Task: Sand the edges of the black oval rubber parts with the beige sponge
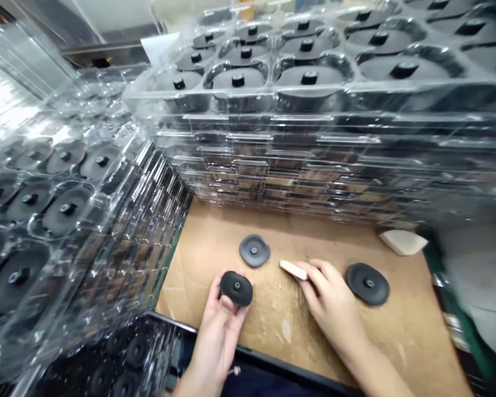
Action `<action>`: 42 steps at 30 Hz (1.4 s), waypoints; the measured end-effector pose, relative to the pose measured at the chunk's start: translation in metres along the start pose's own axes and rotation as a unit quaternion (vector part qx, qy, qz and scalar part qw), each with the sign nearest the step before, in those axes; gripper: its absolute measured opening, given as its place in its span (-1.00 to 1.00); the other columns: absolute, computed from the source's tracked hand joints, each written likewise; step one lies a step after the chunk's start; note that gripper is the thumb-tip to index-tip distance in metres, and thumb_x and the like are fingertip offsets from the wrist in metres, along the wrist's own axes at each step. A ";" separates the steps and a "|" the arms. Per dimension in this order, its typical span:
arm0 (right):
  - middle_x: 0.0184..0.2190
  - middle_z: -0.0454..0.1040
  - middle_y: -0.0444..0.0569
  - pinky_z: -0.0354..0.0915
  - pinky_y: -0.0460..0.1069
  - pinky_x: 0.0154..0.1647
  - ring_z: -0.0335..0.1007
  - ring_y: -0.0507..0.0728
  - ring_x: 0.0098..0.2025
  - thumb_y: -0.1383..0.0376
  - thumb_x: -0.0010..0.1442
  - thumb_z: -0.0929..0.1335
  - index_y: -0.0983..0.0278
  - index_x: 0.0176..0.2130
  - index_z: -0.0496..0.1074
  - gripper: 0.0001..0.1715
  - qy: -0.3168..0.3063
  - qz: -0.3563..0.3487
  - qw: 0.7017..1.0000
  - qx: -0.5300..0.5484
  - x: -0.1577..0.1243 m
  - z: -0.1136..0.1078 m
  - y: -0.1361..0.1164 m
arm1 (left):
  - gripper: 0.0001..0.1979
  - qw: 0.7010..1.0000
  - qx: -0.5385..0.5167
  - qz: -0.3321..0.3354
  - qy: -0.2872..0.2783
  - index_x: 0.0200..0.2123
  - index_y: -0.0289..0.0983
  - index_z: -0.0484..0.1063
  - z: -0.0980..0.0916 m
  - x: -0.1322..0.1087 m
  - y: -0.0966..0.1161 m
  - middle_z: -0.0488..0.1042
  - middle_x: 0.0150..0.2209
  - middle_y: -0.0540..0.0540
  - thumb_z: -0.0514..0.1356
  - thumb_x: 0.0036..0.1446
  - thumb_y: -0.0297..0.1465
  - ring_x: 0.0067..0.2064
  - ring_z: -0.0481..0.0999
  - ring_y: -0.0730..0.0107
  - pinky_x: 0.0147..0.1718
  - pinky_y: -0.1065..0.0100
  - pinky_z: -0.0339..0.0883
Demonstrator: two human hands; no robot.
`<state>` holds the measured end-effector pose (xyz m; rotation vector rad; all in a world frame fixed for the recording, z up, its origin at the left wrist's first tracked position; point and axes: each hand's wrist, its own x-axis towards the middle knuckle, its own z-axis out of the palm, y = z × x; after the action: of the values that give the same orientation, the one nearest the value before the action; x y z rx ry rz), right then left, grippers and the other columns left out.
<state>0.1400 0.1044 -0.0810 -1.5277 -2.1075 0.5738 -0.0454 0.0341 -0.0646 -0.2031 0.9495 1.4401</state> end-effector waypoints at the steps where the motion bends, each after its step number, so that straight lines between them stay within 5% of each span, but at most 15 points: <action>1: -0.33 0.42 0.05 0.34 0.07 -0.29 0.36 0.18 -0.31 0.21 0.23 0.17 0.28 -0.19 0.42 -0.68 -0.006 0.008 1.000 0.012 0.003 -0.003 -0.004 | -0.46 1.000 0.003 0.004 0.008 -0.03 -0.22 0.29 0.000 0.002 -0.001 0.45 -0.03 -0.24 0.32 -0.15 -0.33 0.03 0.39 0.04 0.15 0.04 0.03; 4: -0.31 0.46 -0.02 0.36 -0.07 -0.43 0.41 0.09 -0.39 0.21 0.23 0.20 0.25 -0.12 0.34 -0.73 -0.040 0.046 0.993 0.102 0.007 -0.009 -0.025 | -0.44 1.000 0.014 0.009 0.008 -0.03 -0.21 0.28 -0.002 0.004 -0.004 0.43 -0.02 -0.25 0.33 -0.15 -0.32 0.03 0.38 0.04 0.13 0.03 0.04; 7: -0.27 0.49 -0.02 0.38 -0.08 -0.34 0.45 0.10 -0.30 0.23 0.22 0.20 0.25 -0.15 0.35 -0.76 -0.120 0.062 0.966 0.219 0.007 -0.006 -0.049 | -0.46 0.999 0.034 0.020 -0.001 -0.04 -0.20 0.30 -0.004 0.005 -0.005 0.40 0.01 -0.25 0.33 -0.15 -0.31 0.08 0.33 0.09 0.13 0.08 0.06; 13: -0.32 0.53 -0.10 0.37 -0.09 -0.30 0.46 0.07 -0.31 0.30 0.20 0.22 0.20 -0.25 0.44 -0.78 -0.191 0.029 0.949 0.248 0.008 0.007 -0.068 | -0.50 0.998 0.066 0.000 0.005 -0.05 -0.11 0.29 -0.008 0.006 -0.004 0.39 0.02 -0.15 0.30 -0.11 -0.41 0.09 0.32 0.15 0.11 0.14 0.10; 17: -0.29 0.53 -0.04 0.36 -0.05 -0.24 0.46 0.10 -0.27 0.31 0.20 0.21 0.25 -0.23 0.44 -0.76 -0.171 0.049 0.955 0.237 0.008 0.007 -0.066 | -0.52 0.997 0.073 0.009 0.008 -0.05 -0.14 0.29 -0.009 0.007 -0.003 0.40 0.02 -0.16 0.28 -0.09 -0.46 0.10 0.31 0.17 0.09 0.19 0.14; 21: -0.39 0.54 -0.15 0.35 -0.13 -0.46 0.44 0.02 -0.47 0.33 0.18 0.23 0.19 -0.26 0.46 -0.77 -0.199 0.047 0.948 0.246 0.009 0.006 -0.065 | -0.49 0.997 0.074 -0.003 0.013 -0.03 -0.14 0.27 -0.008 0.007 -0.003 0.40 0.02 -0.16 0.29 -0.10 -0.43 0.08 0.33 0.17 0.08 0.18 0.15; 25: -0.29 0.54 -0.06 0.38 -0.04 -0.28 0.47 0.10 -0.31 0.32 0.19 0.21 0.23 -0.22 0.46 -0.74 -0.173 0.060 0.956 0.228 0.008 0.008 -0.065 | -0.50 0.997 0.081 0.003 0.018 -0.05 -0.15 0.29 -0.008 0.007 -0.003 0.41 0.01 -0.15 0.31 -0.12 -0.41 0.10 0.31 0.20 0.08 0.23 0.15; 29: -0.36 0.54 -0.14 0.38 -0.10 -0.39 0.46 0.04 -0.41 0.32 0.19 0.22 0.19 -0.24 0.46 -0.76 -0.194 0.049 0.950 0.239 0.008 0.009 -0.064 | -0.48 0.996 0.085 -0.004 0.020 -0.06 -0.13 0.30 -0.006 0.008 -0.002 0.42 -0.01 -0.13 0.33 -0.16 -0.40 0.07 0.34 0.17 0.08 0.18 0.15; 33: -0.28 0.53 -0.03 0.38 0.00 -0.23 0.46 0.12 -0.27 0.32 0.20 0.20 0.26 -0.19 0.44 -0.72 -0.162 0.056 0.961 0.218 0.009 0.010 -0.065 | -0.47 0.995 0.093 0.006 0.033 -0.08 -0.15 0.32 -0.006 0.007 -0.002 0.43 -0.03 -0.14 0.35 -0.20 -0.43 0.08 0.32 0.13 0.08 0.14 0.14; 42: -0.26 0.53 -0.05 0.36 -0.01 -0.21 0.46 0.11 -0.25 0.33 0.20 0.20 0.25 -0.18 0.44 -0.73 -0.168 0.053 0.960 0.219 0.007 0.008 -0.067 | -0.44 0.993 0.113 0.001 0.030 -0.06 -0.13 0.32 -0.006 0.007 0.000 0.42 -0.02 -0.15 0.36 -0.21 -0.35 0.09 0.32 0.12 0.09 0.14 0.13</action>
<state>0.0826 0.0909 -0.0476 -1.3591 -1.9537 1.3229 -0.0489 0.0359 -0.0731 -0.0787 1.1536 1.3230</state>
